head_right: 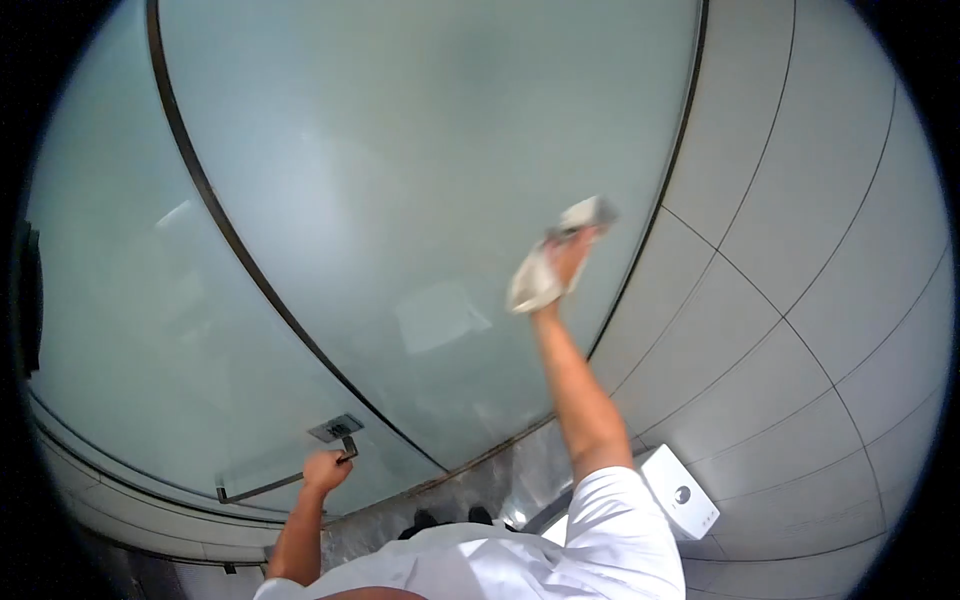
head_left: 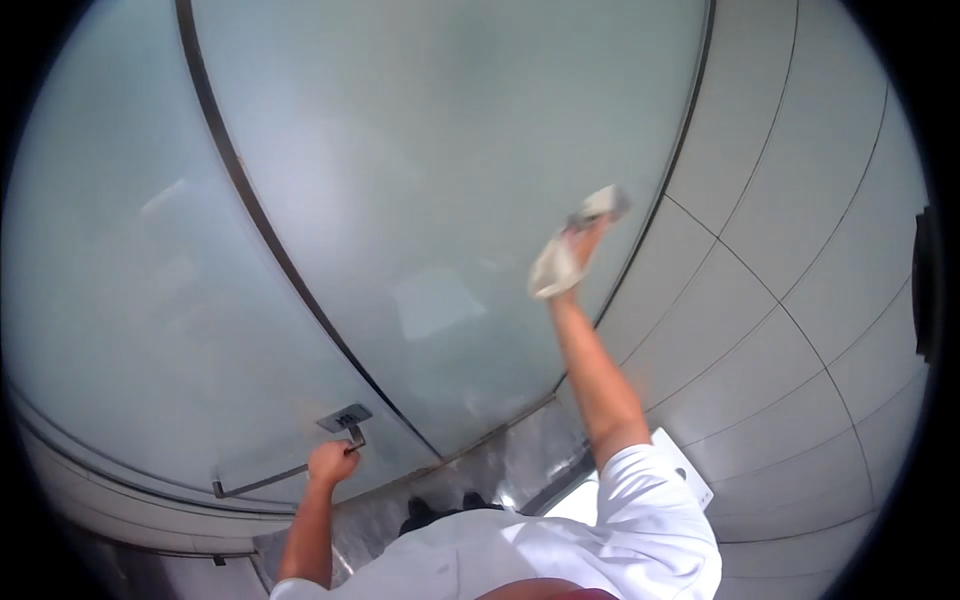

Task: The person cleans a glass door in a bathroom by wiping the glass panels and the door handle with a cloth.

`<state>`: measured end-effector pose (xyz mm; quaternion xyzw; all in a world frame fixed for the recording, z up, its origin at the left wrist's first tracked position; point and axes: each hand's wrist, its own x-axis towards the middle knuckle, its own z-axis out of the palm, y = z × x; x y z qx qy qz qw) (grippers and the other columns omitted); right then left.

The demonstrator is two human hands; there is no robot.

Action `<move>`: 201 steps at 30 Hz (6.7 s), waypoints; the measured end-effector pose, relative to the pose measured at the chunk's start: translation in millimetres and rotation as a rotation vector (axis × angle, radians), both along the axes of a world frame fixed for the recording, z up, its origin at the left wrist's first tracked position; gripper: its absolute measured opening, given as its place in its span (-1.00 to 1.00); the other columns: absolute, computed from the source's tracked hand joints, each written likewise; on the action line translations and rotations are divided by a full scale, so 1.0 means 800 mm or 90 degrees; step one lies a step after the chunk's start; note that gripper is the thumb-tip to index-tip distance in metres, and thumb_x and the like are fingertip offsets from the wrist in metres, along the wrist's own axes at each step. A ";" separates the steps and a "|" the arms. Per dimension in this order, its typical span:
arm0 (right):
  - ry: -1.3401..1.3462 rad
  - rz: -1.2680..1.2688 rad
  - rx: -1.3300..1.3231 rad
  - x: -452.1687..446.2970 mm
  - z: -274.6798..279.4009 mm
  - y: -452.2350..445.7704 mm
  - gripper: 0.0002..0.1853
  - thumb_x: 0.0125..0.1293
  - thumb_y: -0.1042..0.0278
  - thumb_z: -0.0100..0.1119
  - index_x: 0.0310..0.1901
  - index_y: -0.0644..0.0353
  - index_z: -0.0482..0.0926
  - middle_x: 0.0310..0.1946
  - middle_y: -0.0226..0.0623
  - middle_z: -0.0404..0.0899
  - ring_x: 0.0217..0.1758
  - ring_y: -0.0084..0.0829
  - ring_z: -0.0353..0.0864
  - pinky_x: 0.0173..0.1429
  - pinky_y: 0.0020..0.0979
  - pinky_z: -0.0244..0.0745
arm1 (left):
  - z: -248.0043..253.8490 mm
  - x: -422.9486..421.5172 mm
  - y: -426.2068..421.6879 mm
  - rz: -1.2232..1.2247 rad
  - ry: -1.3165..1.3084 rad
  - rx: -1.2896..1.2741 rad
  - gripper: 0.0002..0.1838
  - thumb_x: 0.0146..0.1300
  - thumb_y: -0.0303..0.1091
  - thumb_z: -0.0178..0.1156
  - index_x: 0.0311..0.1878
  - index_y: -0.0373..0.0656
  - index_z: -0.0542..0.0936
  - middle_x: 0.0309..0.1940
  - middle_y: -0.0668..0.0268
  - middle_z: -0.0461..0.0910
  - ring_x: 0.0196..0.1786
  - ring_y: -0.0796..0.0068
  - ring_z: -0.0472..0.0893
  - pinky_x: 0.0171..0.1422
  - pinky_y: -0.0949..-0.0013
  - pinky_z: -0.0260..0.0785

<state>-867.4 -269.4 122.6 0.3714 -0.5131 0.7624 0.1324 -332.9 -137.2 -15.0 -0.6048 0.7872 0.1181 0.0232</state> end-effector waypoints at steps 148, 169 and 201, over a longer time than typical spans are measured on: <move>-1.207 0.495 0.095 0.551 -0.315 0.134 -0.51 0.45 -0.05 -0.22 0.20 0.11 0.39 0.13 -0.22 0.47 0.12 -0.18 0.47 0.21 -0.06 0.36 | 0.019 0.021 -0.024 -0.241 0.101 0.099 -0.59 0.08 -0.20 0.19 0.01 -0.10 0.47 -0.37 0.07 0.63 -0.26 -0.05 0.61 -0.20 -0.02 0.42; -1.056 0.647 0.128 0.402 -0.303 0.175 -0.50 0.41 0.17 -0.06 0.30 0.25 0.29 0.29 -0.16 0.37 0.34 -0.14 0.38 0.41 -0.02 0.29 | 0.011 0.036 -0.020 -0.209 0.181 0.062 -0.66 0.02 -0.21 0.15 -0.09 -0.02 0.48 -0.45 0.07 0.63 -0.33 -0.05 0.63 -0.23 -0.09 0.44; -0.999 0.198 -0.286 0.455 -0.406 0.048 -0.49 0.48 -0.06 -0.23 0.27 0.10 0.31 0.19 -0.39 0.38 0.18 -0.35 0.42 0.32 -0.33 0.31 | 0.009 0.017 -0.016 -0.208 0.123 0.064 -0.70 -0.02 -0.22 0.20 -0.19 -0.07 0.51 -0.61 0.16 0.52 -0.45 0.04 0.58 -0.35 0.04 0.37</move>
